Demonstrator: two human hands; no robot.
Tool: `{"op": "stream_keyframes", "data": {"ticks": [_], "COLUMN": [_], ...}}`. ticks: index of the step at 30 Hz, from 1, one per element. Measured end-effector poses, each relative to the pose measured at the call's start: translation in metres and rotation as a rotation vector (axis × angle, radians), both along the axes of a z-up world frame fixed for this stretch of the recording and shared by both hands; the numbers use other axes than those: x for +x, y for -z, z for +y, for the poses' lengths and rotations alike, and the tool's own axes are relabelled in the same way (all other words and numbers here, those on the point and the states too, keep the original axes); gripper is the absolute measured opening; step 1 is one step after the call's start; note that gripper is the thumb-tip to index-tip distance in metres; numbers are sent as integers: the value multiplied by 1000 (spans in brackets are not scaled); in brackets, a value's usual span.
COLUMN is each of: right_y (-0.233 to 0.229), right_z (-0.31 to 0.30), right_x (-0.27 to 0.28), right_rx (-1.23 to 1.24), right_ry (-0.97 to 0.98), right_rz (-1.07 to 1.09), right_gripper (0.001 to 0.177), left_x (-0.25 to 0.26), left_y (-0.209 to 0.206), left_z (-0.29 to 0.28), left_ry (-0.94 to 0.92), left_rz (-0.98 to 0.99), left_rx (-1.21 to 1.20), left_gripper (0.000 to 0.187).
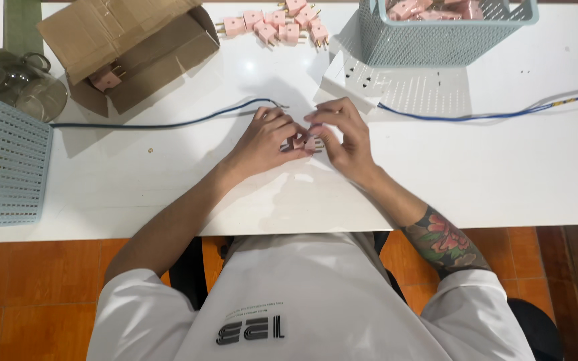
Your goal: The person assembles an electrical plug by using a screwdriver to open the housing, inserting wires, and tightening the internal screws.
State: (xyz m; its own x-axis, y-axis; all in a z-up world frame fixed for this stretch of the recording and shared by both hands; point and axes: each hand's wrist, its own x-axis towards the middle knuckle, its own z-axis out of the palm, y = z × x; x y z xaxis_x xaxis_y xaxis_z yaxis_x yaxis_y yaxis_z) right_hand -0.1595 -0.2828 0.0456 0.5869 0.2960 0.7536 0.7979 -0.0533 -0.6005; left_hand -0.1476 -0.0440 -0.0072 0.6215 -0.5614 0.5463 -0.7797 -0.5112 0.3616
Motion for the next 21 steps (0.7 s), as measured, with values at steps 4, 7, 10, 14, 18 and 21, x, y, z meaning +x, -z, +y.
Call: {"op": "stream_keyframes", "data": {"ticks": [4, 7, 10, 14, 18, 21], "right_y": [-25, -11, -15, -8, -34, 0], "right_z": [8, 3, 5, 0, 8, -3], "right_x": [-10, -6, -5, -5, -14, -5], "right_rx": [-26, -46, 36, -49, -43, -53], "right_ry": [-23, 2, 0, 10, -37, 14], "right_rz": [28, -12, 36, 23, 37, 21], "right_gripper": [31, 27, 30, 30, 31, 24], "left_x": [2, -2, 0, -6, -5, -5], "left_y": [4, -2, -11, -18, -28, -23], "left_z": [1, -1, 1, 4, 8, 7], "left_ry": [-23, -44, -24, -11, 40, 33], "left_rz": [-39, -64, -45, -34, 32, 53], "left_rx": [50, 49, 75, 125, 114, 139], "left_gripper": [39, 40, 41, 39, 32, 30]}}
